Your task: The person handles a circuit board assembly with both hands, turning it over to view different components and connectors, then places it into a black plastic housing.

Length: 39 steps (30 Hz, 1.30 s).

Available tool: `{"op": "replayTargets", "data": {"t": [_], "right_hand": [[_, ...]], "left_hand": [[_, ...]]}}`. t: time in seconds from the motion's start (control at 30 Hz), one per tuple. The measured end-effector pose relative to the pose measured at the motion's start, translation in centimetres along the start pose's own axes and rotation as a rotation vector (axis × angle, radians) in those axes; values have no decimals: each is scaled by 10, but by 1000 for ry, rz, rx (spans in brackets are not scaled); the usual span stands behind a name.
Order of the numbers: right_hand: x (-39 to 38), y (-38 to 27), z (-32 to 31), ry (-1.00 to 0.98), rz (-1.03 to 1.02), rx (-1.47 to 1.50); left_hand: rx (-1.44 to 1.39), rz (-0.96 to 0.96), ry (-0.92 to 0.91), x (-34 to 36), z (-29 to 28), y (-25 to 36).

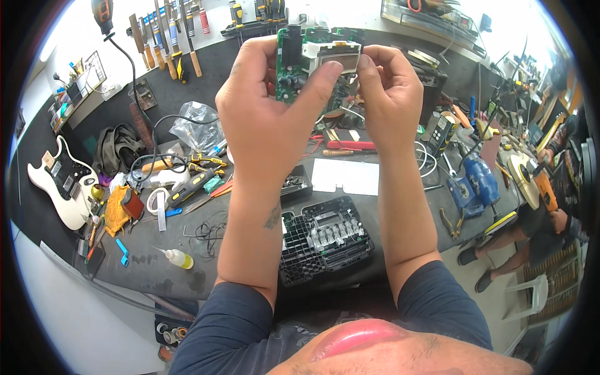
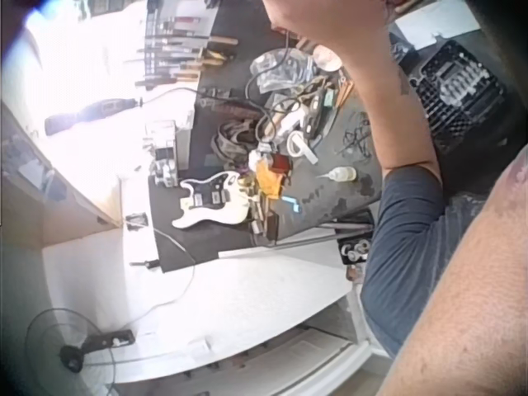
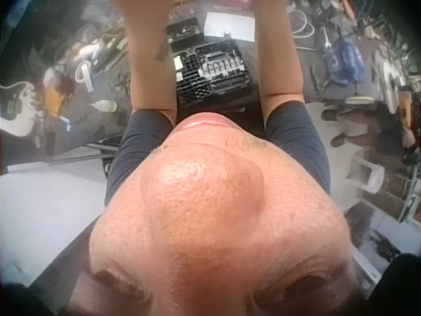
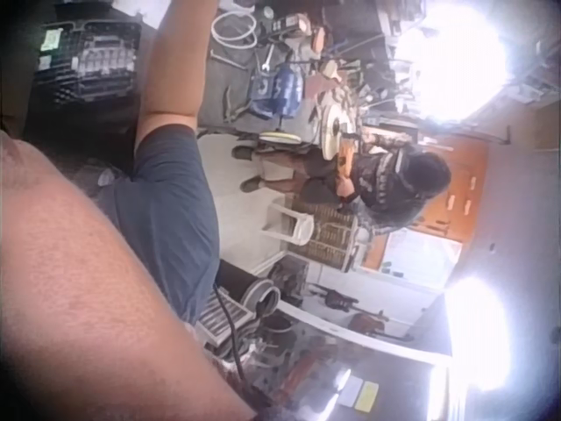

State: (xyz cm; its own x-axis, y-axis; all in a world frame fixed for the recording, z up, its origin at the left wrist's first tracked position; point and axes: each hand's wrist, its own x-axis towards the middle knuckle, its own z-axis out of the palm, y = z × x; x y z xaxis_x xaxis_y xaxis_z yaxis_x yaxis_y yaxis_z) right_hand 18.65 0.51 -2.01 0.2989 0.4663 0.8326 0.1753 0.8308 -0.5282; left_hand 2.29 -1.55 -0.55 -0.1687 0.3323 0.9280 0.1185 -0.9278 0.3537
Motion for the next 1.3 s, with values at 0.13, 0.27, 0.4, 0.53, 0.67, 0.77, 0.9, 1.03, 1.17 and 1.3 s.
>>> {"op": "replayTargets", "data": {"t": [0.13,0.27,0.4,0.53,0.67,0.77,0.9,1.03,1.17,1.3], "right_hand": [[-1,-12,-6,-1,12,101],[-8,-43,-12,35,-166,-4],[-14,-63,-24,-53,-261,-33],[-13,-62,-26,-50,-274,17],[-11,-61,-24,-10,-233,22],[-10,-59,-24,-14,-221,31],[-8,-58,-22,-21,-202,30],[-7,-55,-24,-6,-154,-5],[-7,-52,-22,-5,-142,18],[-6,-51,-20,-3,-175,74]], "left_hand": [[-192,-131,-39,5,-6,2],[-643,-311,-141,10,-19,-15],[-823,-347,-223,11,-24,-21],[-798,-308,-250,9,-25,-19],[-691,-248,-207,8,-23,-13],[-617,-229,-206,10,-28,-16],[-566,-178,-155,9,-24,-10],[-474,-151,-131,7,-22,6],[-475,-154,-100,7,-22,8],[-487,-129,-130,8,-21,3]]}}
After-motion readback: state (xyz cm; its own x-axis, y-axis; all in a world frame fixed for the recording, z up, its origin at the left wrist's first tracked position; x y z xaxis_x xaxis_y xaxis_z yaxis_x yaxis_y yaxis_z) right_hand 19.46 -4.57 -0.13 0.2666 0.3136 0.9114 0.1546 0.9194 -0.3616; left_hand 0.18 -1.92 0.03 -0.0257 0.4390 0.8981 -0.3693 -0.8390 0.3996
